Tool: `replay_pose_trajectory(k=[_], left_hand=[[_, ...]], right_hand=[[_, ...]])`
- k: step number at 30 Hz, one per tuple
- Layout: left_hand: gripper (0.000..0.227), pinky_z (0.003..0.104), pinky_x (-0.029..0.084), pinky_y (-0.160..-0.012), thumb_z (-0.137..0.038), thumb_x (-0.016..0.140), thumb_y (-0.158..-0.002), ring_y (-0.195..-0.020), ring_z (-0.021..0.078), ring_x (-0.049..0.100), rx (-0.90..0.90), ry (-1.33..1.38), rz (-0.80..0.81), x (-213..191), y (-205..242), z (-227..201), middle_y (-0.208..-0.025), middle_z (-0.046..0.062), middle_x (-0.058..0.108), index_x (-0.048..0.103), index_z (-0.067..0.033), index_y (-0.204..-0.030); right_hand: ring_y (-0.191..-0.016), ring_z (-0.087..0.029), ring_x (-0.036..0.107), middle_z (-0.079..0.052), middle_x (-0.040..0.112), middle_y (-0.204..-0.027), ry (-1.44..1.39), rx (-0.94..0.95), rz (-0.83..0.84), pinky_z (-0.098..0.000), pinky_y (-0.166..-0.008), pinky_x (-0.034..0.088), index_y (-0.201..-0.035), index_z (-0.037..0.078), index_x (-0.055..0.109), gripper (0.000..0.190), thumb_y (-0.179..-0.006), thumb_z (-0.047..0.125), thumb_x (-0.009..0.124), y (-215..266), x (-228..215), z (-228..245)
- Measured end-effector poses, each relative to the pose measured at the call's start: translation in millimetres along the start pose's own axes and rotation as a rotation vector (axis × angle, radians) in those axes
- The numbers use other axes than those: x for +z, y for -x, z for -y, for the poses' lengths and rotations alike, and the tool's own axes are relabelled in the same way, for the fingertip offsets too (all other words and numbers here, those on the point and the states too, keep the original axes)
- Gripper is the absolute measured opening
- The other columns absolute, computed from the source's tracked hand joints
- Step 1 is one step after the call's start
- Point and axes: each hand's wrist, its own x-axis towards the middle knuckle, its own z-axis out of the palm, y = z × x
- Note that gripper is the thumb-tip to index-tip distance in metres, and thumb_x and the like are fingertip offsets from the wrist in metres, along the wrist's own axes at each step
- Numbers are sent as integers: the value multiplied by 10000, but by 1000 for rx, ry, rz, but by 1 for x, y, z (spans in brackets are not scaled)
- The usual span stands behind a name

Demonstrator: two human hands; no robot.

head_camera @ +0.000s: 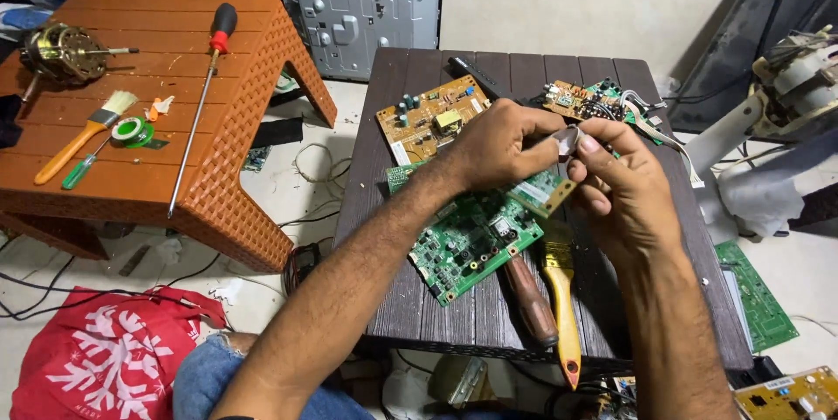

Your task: The person handles various circuit boards and electronic components on a table. They pick up a green circuit board, detach a ribbon cable, and then use a brush to clean the components on the board.

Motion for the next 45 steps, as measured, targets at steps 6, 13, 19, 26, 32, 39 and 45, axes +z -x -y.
replay_pose_trajectory(k=[6, 13, 19, 26, 32, 39, 45], left_hand=[[220, 237, 370, -489, -219, 593, -935, -504, 15, 415, -16, 52, 26, 5, -1, 20, -451, -96, 446, 690, -186, -740], [230, 234, 408, -561, -259, 638, -946, -504, 86, 481, -140, 170, -56, -5, -1, -3, -519, -31, 564, 706, -159, -751], [229, 257, 407, -628, -331, 717, -879, -629, 42, 457, -228, 136, -176, -2, 1, 9, -538, -78, 454, 701, -188, -700], [262, 253, 443, -585, -293, 674, -933, -570, 30, 511, -126, 76, -197, 2, 2, -9, -486, -29, 549, 724, -196, -694], [249, 288, 475, -615, -248, 611, -956, -595, 53, 517, -101, 98, -116, 6, 1, 0, -499, -21, 530, 730, -178, -749], [313, 228, 444, -526, -230, 544, -1012, -425, 39, 392, -58, 0, -18, 14, 3, 9, -415, -34, 505, 717, -120, -775], [323, 204, 422, -476, -199, 534, -1017, -370, 12, 357, 4, -76, 8, 17, 0, 11, -368, -42, 466, 691, -93, -755]], right_hand=[[-303, 49, 375, 13, 521, -630, -120, 129, 63, -151, -346, 393, -1194, 70, 607, 234, -999, 186, 662, 6, 6, 15], [-370, -6, 492, -36, 605, -733, -43, 27, 15, -224, -414, 482, -1244, 70, 594, 337, -948, 187, 703, 9, 11, 9], [-810, -238, 646, -171, 569, -1033, 568, -600, -90, -318, -533, 546, -1231, -46, 594, 286, -997, -15, 755, 6, 5, -4], [-544, -167, 588, -156, 678, -871, 808, -713, -115, -281, -447, 456, -1092, -31, 751, 150, -979, -38, 850, 4, 2, -12], [-598, -161, 643, -146, 731, -874, 866, -707, -198, -293, -454, 472, -1067, -5, 766, 142, -991, 3, 886, 0, -3, -16], [-697, -222, 678, -206, 732, -860, 881, -735, -175, -350, -527, 519, -1061, -55, 772, 61, -1018, -91, 746, 5, 3, -11], [-753, -215, 707, -180, 737, -848, 910, -757, -172, -349, -568, 520, -1030, -22, 783, 51, -1005, -60, 760, 0, -7, -15]])
